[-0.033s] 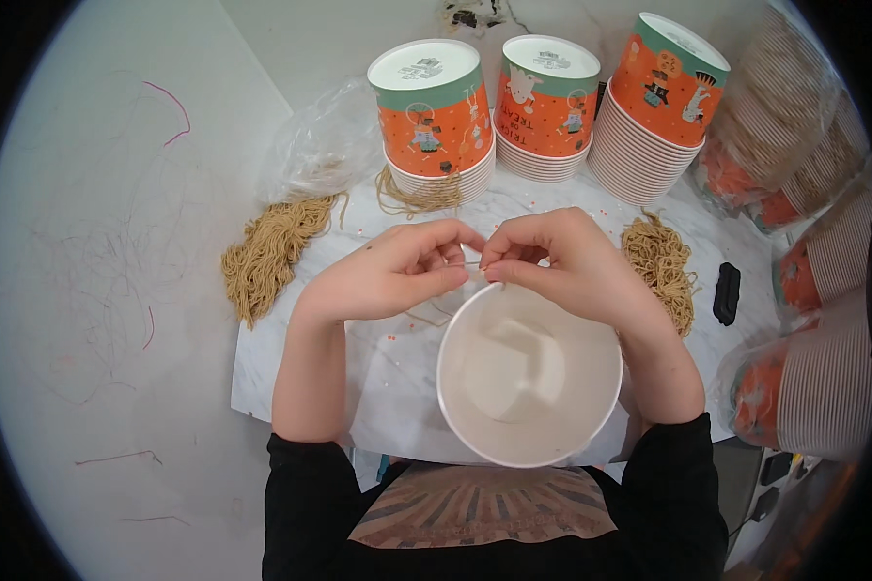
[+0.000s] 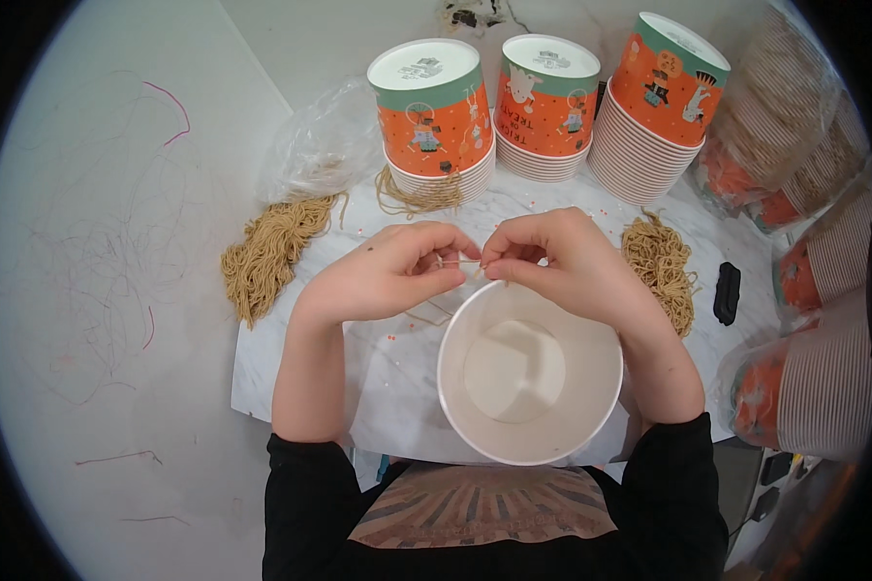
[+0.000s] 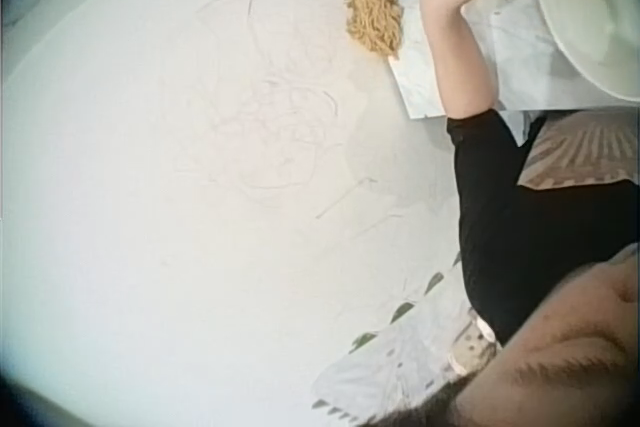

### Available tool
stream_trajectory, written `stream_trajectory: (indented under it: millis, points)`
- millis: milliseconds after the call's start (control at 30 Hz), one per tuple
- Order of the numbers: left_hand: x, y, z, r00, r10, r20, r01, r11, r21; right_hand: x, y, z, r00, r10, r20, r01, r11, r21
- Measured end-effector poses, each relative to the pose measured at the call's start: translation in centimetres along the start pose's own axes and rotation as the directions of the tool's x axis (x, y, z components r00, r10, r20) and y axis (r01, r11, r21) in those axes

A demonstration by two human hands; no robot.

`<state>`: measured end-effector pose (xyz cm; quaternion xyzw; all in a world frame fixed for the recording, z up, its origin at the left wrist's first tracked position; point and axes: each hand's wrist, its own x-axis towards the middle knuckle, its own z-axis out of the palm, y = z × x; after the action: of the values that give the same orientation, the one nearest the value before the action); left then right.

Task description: Threading and tying string handles onto paper buckets.

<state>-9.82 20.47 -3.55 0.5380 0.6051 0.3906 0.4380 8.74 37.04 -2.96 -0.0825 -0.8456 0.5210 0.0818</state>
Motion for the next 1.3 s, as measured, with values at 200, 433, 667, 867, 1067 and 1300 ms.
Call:
stream_trajectory:
  millis: [200,433,667,867,1067,1300]
  points:
    - [-0.8,1.2,-0.3,0.993,0.006,-0.117,0.038,0.929,0.369,0.5,0.7,0.2,0.996,-0.051,-0.075,0.047,0.998,-0.049]
    - [-1.0,1.6,-0.3,0.991,-0.021,-0.129,0.07,0.921,0.384,0.9,1.2,0.1,0.986,0.028,-0.166,0.005,0.981,0.194]
    - [-0.7,1.7,-0.2,0.982,0.028,-0.187,0.046,0.923,0.383,0.6,0.4,0.2,0.967,0.001,-0.254,-0.003,1.0,-0.008]
    - [0.2,1.0,0.3,0.968,-0.006,-0.252,0.034,0.994,0.105,0.6,0.5,0.8,0.971,-0.077,-0.225,0.046,0.989,-0.137]
    - [1.1,0.5,0.9,0.967,-0.055,-0.249,0.011,0.985,-0.174,0.4,0.2,0.6,0.979,-0.103,-0.174,0.089,0.992,-0.085]
    - [1.6,0.4,0.6,0.975,-0.099,-0.201,0.047,0.968,-0.246,0.3,0.2,0.5,0.986,-0.079,-0.145,0.067,0.994,-0.085]
